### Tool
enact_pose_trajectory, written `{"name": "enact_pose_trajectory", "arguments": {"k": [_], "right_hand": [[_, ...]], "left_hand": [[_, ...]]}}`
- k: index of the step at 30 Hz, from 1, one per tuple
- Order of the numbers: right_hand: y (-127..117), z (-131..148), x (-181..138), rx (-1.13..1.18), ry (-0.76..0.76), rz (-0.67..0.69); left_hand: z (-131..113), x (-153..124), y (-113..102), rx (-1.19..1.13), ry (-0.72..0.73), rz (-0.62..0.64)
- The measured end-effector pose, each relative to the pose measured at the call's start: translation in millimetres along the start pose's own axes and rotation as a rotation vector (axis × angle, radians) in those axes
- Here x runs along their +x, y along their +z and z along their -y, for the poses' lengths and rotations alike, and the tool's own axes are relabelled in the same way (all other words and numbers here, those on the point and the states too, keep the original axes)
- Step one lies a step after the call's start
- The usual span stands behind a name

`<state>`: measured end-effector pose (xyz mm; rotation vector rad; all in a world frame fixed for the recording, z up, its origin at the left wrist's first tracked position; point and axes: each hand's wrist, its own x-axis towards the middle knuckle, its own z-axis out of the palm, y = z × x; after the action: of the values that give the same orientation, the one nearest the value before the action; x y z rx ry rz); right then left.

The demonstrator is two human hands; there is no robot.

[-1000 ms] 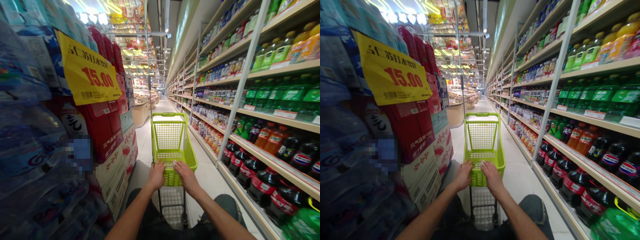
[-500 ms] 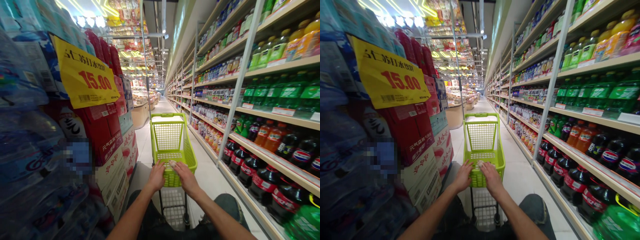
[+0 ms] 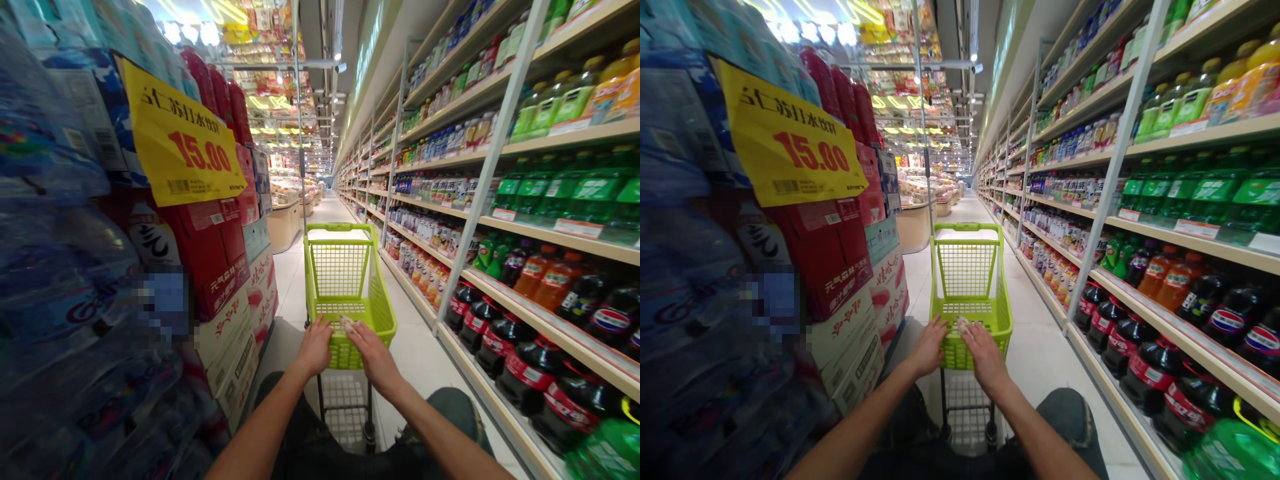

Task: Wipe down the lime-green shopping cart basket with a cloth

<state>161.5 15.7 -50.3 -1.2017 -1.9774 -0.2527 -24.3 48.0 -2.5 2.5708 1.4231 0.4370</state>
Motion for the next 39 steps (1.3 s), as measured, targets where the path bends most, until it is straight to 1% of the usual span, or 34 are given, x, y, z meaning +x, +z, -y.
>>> {"name": "enact_pose_trajectory", "arguments": {"k": [3, 5, 6, 7, 10, 12, 14, 18, 20, 21, 25, 26, 27, 28, 30, 32, 33, 34, 36, 37, 39], "right_hand": [[-26, -37, -7, -0.111, 0.159, -0.065], [-35, -49, -8, -0.162, 0.252, -0.109], [-35, -48, -7, -0.158, 0.261, -0.111], [-30, -41, -6, -0.132, 0.239, -0.097], [-6, -7, -1, -0.006, 0.081, -0.024], [3, 6, 3, 0.040, 0.000, 0.013], [-2, -2, 2, 0.011, 0.010, 0.013], [-34, -46, -5, -0.161, 0.226, -0.075], [-39, -50, -7, -0.186, 0.277, -0.100], [-35, -45, -7, -0.168, 0.257, -0.092], [-5, -1, 0, -0.010, 0.035, -0.015], [-1, 7, 2, 0.027, 0.008, -0.005], [1, 10, 3, 0.061, 0.012, -0.003], [0, 10, 5, 0.096, 0.048, -0.014], [-8, 3, 8, 0.185, 0.186, -0.079], [-19, -4, 14, 0.319, 0.380, -0.185], [-22, -3, 18, 0.414, 0.484, -0.226], [-25, 1, 23, 0.530, 0.580, -0.248], [-24, 19, 33, 0.807, 0.703, -0.239], [-22, 31, 38, 0.944, 0.723, -0.213], [-19, 52, 45, 1.138, 0.714, -0.126]], "left_hand": [[1, -1, 0, -0.017, -0.006, 0.000], [0, 0, 1, -0.035, -0.012, -0.002], [0, 0, 2, -0.043, -0.014, -0.003], [-1, 1, 2, -0.046, -0.016, -0.004], [-1, 2, 3, -0.038, -0.015, -0.006], [0, 3, 2, -0.028, -0.003, 0.000], [3, 2, 2, -0.025, 0.011, 0.009], [4, 2, 2, -0.048, 0.005, 0.017], [2, 3, 3, -0.051, -0.005, 0.018], [1, 3, 3, -0.048, -0.008, 0.017], [1, 4, 3, -0.031, -0.003, 0.010], [2, 3, 3, -0.027, 0.004, 0.007], [3, 3, 2, -0.024, 0.011, 0.006], [3, 2, 1, -0.025, 0.010, 0.007], [-1, 0, -1, -0.054, -0.037, -0.018], [-13, 0, -2, -0.153, -0.114, -0.115], [-22, 0, -2, -0.232, -0.127, -0.174], [-31, 0, -2, -0.322, -0.111, -0.218], [-50, 2, 1, -0.503, -0.028, -0.244], [-56, 3, 2, -0.580, -0.002, -0.240], [-60, 7, 4, -0.686, -0.036, -0.227]]}}
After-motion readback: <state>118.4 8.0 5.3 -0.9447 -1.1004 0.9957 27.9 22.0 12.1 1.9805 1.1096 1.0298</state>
